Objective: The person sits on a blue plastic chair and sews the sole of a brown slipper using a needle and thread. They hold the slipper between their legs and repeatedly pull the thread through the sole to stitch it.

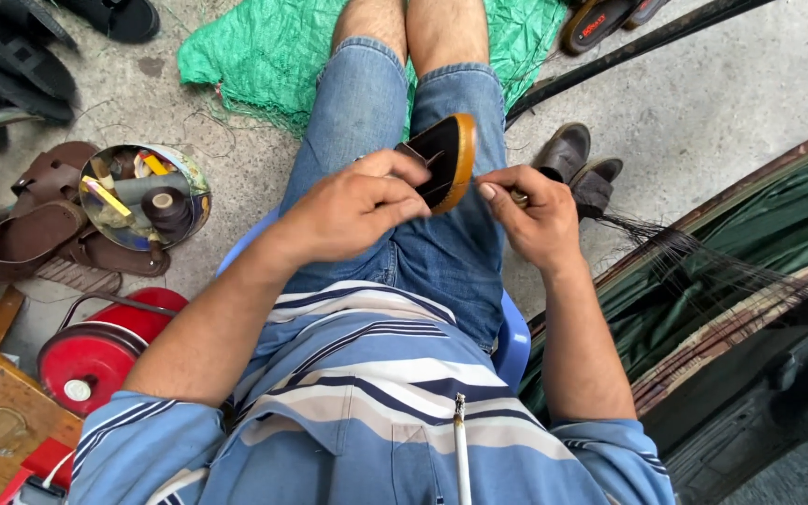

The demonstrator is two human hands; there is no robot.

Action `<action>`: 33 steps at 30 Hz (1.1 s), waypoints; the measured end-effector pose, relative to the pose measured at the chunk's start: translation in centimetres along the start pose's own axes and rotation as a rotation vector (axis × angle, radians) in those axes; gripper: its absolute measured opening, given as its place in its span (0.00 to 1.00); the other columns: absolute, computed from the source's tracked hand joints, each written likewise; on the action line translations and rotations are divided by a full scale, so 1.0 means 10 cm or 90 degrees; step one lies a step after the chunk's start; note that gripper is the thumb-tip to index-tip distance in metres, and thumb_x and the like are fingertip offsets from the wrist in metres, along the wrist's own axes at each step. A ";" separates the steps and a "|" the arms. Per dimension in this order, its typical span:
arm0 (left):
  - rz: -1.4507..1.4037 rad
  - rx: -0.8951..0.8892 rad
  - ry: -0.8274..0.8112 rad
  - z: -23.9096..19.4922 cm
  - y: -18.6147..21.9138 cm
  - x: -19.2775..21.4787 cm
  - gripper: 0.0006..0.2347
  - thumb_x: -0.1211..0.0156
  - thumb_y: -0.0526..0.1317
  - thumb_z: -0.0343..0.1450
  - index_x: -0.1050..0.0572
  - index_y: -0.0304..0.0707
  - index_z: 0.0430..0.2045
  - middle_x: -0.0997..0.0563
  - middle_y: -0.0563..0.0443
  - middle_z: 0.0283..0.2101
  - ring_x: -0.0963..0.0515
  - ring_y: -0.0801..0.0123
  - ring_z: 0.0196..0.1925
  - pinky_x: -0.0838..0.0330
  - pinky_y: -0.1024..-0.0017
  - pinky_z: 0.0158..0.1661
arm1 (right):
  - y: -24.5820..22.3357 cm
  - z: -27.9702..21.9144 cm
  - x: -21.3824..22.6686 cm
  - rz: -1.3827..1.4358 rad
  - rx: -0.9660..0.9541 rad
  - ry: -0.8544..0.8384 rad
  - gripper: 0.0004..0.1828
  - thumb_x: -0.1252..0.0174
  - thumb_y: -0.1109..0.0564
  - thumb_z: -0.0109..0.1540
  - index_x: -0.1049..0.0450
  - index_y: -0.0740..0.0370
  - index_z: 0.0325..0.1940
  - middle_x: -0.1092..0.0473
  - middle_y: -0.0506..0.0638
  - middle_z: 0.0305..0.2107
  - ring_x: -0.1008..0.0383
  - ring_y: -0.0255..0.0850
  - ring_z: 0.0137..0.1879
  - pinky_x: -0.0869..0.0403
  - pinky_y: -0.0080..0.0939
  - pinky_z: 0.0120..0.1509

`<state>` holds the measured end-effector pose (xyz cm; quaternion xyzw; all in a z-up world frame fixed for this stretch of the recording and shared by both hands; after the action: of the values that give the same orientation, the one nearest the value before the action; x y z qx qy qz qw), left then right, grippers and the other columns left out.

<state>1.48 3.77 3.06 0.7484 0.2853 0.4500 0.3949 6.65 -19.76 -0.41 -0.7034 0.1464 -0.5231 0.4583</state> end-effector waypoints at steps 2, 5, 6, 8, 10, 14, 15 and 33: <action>-0.467 -0.245 -0.007 -0.08 0.15 0.14 0.05 0.47 0.33 0.68 0.22 0.42 0.30 0.36 0.41 0.60 0.36 0.58 0.61 0.45 0.62 0.59 | -0.01 0.00 0.05 0.160 -0.116 -0.004 0.04 0.40 0.57 0.57 0.24 0.56 0.36 0.35 0.45 0.10 0.37 0.30 0.16 0.35 0.26 0.24; -0.580 -0.164 0.055 -0.07 0.35 0.26 0.07 0.51 0.33 0.68 0.23 0.33 0.27 0.30 0.38 0.55 0.37 0.86 0.12 0.42 0.90 0.16 | -0.07 0.03 0.10 0.165 -0.106 -0.028 0.04 0.41 0.60 0.57 0.24 0.57 0.36 0.37 0.46 0.08 0.39 0.30 0.15 0.39 0.26 0.22; -0.577 -0.168 0.059 0.01 0.20 0.12 0.07 0.51 0.33 0.68 0.23 0.33 0.27 0.30 0.38 0.55 0.37 0.86 0.12 0.42 0.90 0.16 | -0.08 0.04 0.10 0.165 -0.101 -0.028 0.04 0.41 0.60 0.57 0.24 0.57 0.36 0.37 0.46 0.08 0.39 0.30 0.15 0.39 0.26 0.22; -0.229 -0.075 0.106 0.20 -0.10 -0.16 0.20 0.31 0.41 0.59 0.26 0.46 0.44 0.21 0.43 0.36 0.21 0.59 0.37 0.28 0.70 0.35 | -0.10 0.05 0.11 0.134 -0.061 -0.062 0.06 0.42 0.60 0.57 0.23 0.57 0.38 0.38 0.48 0.08 0.42 0.29 0.19 0.42 0.29 0.23; -0.193 -0.086 0.098 0.34 -0.19 -0.25 0.14 0.37 0.39 0.62 0.25 0.45 0.42 0.21 0.42 0.34 0.21 0.58 0.35 0.29 0.69 0.34 | 0.03 0.07 0.06 0.124 -0.051 -0.058 0.05 0.42 0.59 0.58 0.23 0.57 0.37 0.38 0.48 0.09 0.42 0.29 0.20 0.41 0.31 0.23; -0.134 -0.083 0.061 0.42 -0.21 -0.25 0.10 0.45 0.38 0.66 0.24 0.43 0.40 0.21 0.42 0.35 0.22 0.53 0.39 0.28 0.66 0.37 | 0.00 0.08 0.11 0.111 -0.064 -0.068 0.05 0.42 0.59 0.58 0.23 0.58 0.37 0.37 0.48 0.10 0.42 0.30 0.21 0.40 0.33 0.24; -0.132 -0.085 0.066 0.37 -0.22 -0.29 0.10 0.45 0.38 0.66 0.24 0.43 0.40 0.21 0.42 0.35 0.22 0.53 0.39 0.28 0.66 0.37 | -0.08 0.08 0.18 0.109 -0.058 -0.068 0.05 0.42 0.59 0.58 0.23 0.58 0.37 0.37 0.48 0.10 0.42 0.30 0.21 0.40 0.33 0.24; 0.068 0.024 0.993 -0.19 -1.09 0.48 0.28 0.58 0.21 0.52 0.38 0.36 0.49 0.36 0.41 0.50 0.33 0.54 0.56 0.43 0.63 0.61 | -0.49 0.08 0.53 -0.124 0.215 -0.174 0.16 0.49 0.65 0.61 0.31 0.59 0.54 0.34 0.54 0.39 0.31 0.43 0.42 0.30 0.39 0.41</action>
<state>1.06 13.92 -3.52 0.2353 0.4515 0.8595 0.0453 8.19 -20.33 6.68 -0.6920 -0.0748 -0.4818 0.5324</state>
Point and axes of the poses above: each hand's wrist, its own z-axis towards the middle knuckle, its own x-axis out of the back of the hand, y = z × x, the point moved 1 cm from there along z, towards the middle knuckle
